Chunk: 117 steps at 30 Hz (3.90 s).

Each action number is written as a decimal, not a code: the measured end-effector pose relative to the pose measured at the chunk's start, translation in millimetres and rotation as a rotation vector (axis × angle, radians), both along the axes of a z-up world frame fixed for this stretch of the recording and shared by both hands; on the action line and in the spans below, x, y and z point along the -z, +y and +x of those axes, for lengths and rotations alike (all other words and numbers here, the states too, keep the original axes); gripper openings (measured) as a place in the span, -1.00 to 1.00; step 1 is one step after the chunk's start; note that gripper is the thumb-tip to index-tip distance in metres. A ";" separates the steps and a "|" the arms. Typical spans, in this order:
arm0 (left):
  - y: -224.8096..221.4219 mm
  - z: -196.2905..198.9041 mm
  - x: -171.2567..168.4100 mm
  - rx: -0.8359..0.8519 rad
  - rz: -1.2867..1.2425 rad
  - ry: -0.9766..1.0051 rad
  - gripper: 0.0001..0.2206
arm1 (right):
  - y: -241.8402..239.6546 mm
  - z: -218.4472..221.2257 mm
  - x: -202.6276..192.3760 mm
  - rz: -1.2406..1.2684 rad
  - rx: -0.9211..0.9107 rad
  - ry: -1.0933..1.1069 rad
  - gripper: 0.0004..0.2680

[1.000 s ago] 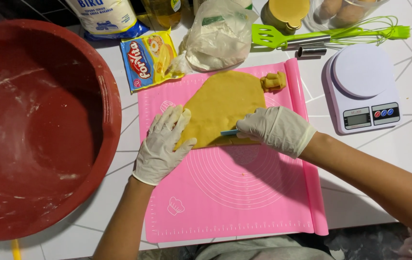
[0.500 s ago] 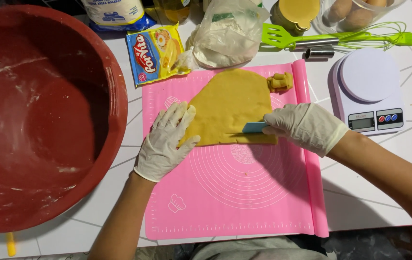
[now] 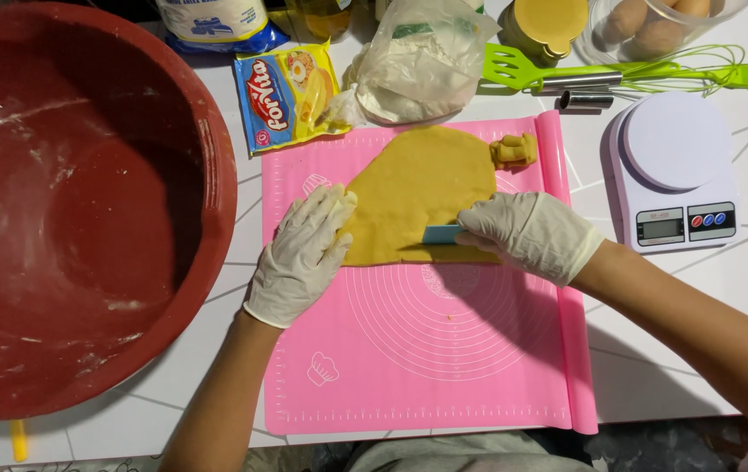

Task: Person is portioning yellow dough, rolling it into small balls, and using a scraper to shape them on a silicone mat.

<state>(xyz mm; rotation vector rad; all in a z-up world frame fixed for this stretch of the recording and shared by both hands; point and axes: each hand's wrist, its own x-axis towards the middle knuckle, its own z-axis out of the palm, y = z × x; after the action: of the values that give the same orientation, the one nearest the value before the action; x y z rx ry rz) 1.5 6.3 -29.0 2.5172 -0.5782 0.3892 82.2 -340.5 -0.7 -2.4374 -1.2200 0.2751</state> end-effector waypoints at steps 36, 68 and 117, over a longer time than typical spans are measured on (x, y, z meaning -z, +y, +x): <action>4.8 -4.2 -69.0 -0.194 -0.715 0.648 -0.42 | 110.9 4.4 16.6 -0.209 -0.049 0.009 -0.86; 3.8 -8.6 -44.6 -0.151 -0.677 0.249 -0.48 | 82.5 5.9 -5.9 -0.224 0.065 0.116 -0.89; 30.8 -20.2 -5.4 -0.370 0.175 0.069 -0.93 | 160.1 -29.3 -21.5 -0.065 0.021 -0.027 -0.92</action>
<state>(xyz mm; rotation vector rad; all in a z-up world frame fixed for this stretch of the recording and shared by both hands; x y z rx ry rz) -18.7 37.1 -23.6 2.7979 -0.1192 0.3967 53.0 -180.5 20.8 -2.5156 -1.2144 0.2817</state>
